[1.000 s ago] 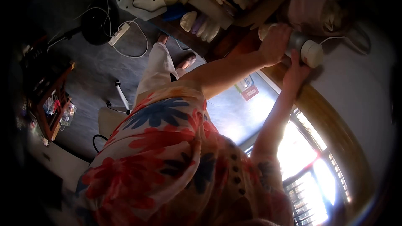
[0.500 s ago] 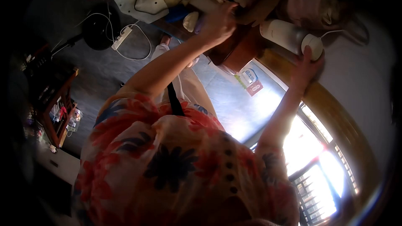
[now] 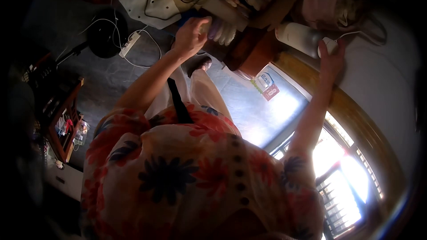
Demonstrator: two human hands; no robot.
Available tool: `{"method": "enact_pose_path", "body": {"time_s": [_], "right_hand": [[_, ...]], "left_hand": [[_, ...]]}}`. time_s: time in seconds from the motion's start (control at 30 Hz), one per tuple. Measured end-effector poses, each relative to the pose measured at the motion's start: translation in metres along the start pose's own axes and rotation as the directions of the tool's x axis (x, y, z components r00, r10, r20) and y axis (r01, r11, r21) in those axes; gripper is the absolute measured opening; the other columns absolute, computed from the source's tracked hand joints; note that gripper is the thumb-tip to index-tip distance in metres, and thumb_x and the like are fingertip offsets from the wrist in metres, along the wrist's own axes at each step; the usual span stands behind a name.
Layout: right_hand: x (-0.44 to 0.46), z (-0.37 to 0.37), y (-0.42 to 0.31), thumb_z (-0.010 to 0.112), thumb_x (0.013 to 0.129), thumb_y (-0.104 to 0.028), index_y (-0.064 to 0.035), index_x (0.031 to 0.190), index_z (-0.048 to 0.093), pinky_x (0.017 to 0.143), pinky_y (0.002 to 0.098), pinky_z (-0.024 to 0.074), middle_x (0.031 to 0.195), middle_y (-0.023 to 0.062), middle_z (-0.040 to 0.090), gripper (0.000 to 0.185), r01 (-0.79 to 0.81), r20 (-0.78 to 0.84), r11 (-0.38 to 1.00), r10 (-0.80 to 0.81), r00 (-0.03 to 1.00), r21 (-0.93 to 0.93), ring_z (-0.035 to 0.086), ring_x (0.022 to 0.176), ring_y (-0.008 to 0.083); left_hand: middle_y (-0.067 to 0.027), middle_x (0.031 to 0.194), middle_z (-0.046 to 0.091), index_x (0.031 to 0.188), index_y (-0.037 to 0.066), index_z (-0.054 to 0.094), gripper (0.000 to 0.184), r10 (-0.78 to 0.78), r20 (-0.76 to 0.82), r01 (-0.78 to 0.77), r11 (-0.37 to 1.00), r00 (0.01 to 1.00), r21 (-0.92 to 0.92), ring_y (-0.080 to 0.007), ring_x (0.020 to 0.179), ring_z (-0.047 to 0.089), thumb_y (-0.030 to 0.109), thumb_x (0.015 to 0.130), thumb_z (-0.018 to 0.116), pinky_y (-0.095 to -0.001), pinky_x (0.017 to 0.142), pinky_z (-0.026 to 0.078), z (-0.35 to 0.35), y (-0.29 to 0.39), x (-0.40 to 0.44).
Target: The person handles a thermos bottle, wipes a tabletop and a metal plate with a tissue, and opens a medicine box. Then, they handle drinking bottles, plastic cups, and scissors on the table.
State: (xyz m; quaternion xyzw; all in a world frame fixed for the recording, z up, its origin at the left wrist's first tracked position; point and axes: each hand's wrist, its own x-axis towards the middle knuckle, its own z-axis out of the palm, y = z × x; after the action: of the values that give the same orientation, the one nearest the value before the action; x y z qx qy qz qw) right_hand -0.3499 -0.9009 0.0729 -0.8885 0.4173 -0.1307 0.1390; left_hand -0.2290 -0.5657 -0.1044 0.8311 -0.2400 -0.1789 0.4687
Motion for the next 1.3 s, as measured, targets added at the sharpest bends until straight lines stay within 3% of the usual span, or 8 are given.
{"method": "enact_pose_path", "body": {"time_s": [0.4, 0.57, 0.83, 0.93, 1.0, 1.1, 1.2, 1.3], "right_hand": [[0.008, -0.004, 0.013, 0.074, 0.064, -0.037, -0.0035, 0.122, 0.045, 0.090, 0.0369, 0.0401, 0.120, 0.0192, 0.048, 0.073, 0.111, 0.078, 0.981, -0.100, 0.992, -0.156, 0.048, 0.109, 0.0313], [0.003, -0.004, 0.003, 0.071, 0.066, -0.043, -0.0069, 0.129, 0.037, 0.094, 0.0374, 0.0374, 0.128, 0.0198, 0.043, 0.080, -0.021, 0.131, 0.985, 0.044, 0.990, -0.171, 0.044, 0.116, 0.0331], [0.040, -0.002, 0.032, 0.067, 0.071, -0.043, -0.0045, 0.132, 0.035, 0.096, 0.0389, 0.0347, 0.131, 0.0187, 0.040, 0.079, 0.389, 0.190, 0.916, -0.366, 0.911, -0.101, 0.038, 0.120, 0.0325], [0.025, -0.016, -0.010, 0.065, 0.075, -0.035, -0.0024, 0.126, 0.043, 0.095, 0.0385, 0.0360, 0.126, 0.0181, 0.045, 0.064, 0.451, 0.153, 0.884, -0.432, 0.889, -0.123, 0.045, 0.114, 0.0322], [-0.008, -0.006, -0.048, 0.064, 0.076, -0.029, -0.0017, 0.122, 0.046, 0.091, 0.0363, 0.0386, 0.121, 0.0164, 0.049, 0.057, 0.627, 0.175, 0.778, -0.612, 0.771, -0.042, 0.048, 0.108, 0.0299], [-0.087, 0.059, -0.109, 0.063, 0.077, -0.020, -0.0005, 0.117, 0.049, 0.083, 0.0313, 0.0426, 0.112, 0.0127, 0.053, 0.047, 0.566, 0.442, 0.746, -0.664, 0.603, 0.350, 0.054, 0.096, 0.0237], [-0.209, 0.111, -0.189, 0.064, 0.072, -0.008, -0.0037, 0.113, 0.052, 0.078, 0.0287, 0.0448, 0.104, 0.0082, 0.057, 0.043, 0.612, 0.666, 0.656, -0.697, 0.267, 0.441, 0.056, 0.087, 0.0178], [-0.326, 0.134, -0.268, 0.063, 0.072, -0.011, -0.0038, 0.107, 0.056, 0.076, 0.0301, 0.0466, 0.100, 0.0107, 0.059, 0.037, 0.647, 0.627, 0.425, -0.772, -0.107, 0.633, 0.058, 0.084, 0.0208]], "left_hand": [[-0.0118, 0.099, 0.057, 0.102, 0.009, 0.057, 0.032, -0.130, -0.028, 0.133, 0.960, 0.991, 0.247, -0.0307, 0.084, 0.057, 0.013, 0.070, 0.062, -0.0384, 0.072, 0.047, -0.059, -0.087, -0.066], [-0.0119, 0.098, 0.059, 0.103, 0.010, 0.058, 0.034, -0.430, -0.101, 0.439, 0.845, 0.897, 0.305, -0.0318, 0.089, 0.057, 0.017, 0.070, 0.062, -0.0400, 0.077, 0.046, -0.091, -0.113, -0.157], [-0.0146, 0.100, 0.062, 0.100, 0.007, 0.061, 0.037, -0.860, -0.292, 0.908, 0.402, 0.418, 0.117, -0.0276, 0.095, 0.059, 0.018, 0.065, 0.064, -0.0354, 0.083, 0.046, -0.096, -0.165, -0.409], [-0.0144, 0.099, 0.062, 0.095, 0.007, 0.062, 0.032, -0.945, -0.310, 0.984, 0.144, 0.104, -0.108, -0.0280, 0.096, 0.058, 0.019, 0.065, 0.065, -0.0354, 0.082, 0.046, -0.085, -0.146, -0.485], [-0.0139, 0.097, 0.062, 0.090, 0.007, 0.062, 0.028, -0.915, -0.399, 0.974, 0.143, 0.063, -0.174, -0.0283, 0.095, 0.058, 0.020, 0.065, 0.065, -0.0355, 0.082, 0.046, -0.059, -0.167, -0.547], [-0.0134, 0.095, 0.062, 0.084, 0.009, 0.061, 0.022, -0.908, -0.411, 0.936, 0.076, -0.076, -0.342, -0.0287, 0.094, 0.058, 0.019, 0.065, 0.066, -0.0360, 0.082, 0.046, -0.038, -0.167, -0.586], [-0.0134, 0.095, 0.062, 0.084, 0.010, 0.061, 0.021, -0.925, -0.344, 0.896, 0.010, -0.161, -0.445, -0.0291, 0.094, 0.058, 0.018, 0.065, 0.066, -0.0364, 0.082, 0.046, -0.041, -0.144, -0.593], [-0.0131, 0.097, 0.062, 0.089, 0.010, 0.062, 0.026, -0.937, -0.299, 0.883, -0.021, -0.182, -0.469, -0.0291, 0.095, 0.058, 0.020, 0.065, 0.066, -0.0367, 0.082, 0.046, -0.035, -0.169, -0.623]]}}
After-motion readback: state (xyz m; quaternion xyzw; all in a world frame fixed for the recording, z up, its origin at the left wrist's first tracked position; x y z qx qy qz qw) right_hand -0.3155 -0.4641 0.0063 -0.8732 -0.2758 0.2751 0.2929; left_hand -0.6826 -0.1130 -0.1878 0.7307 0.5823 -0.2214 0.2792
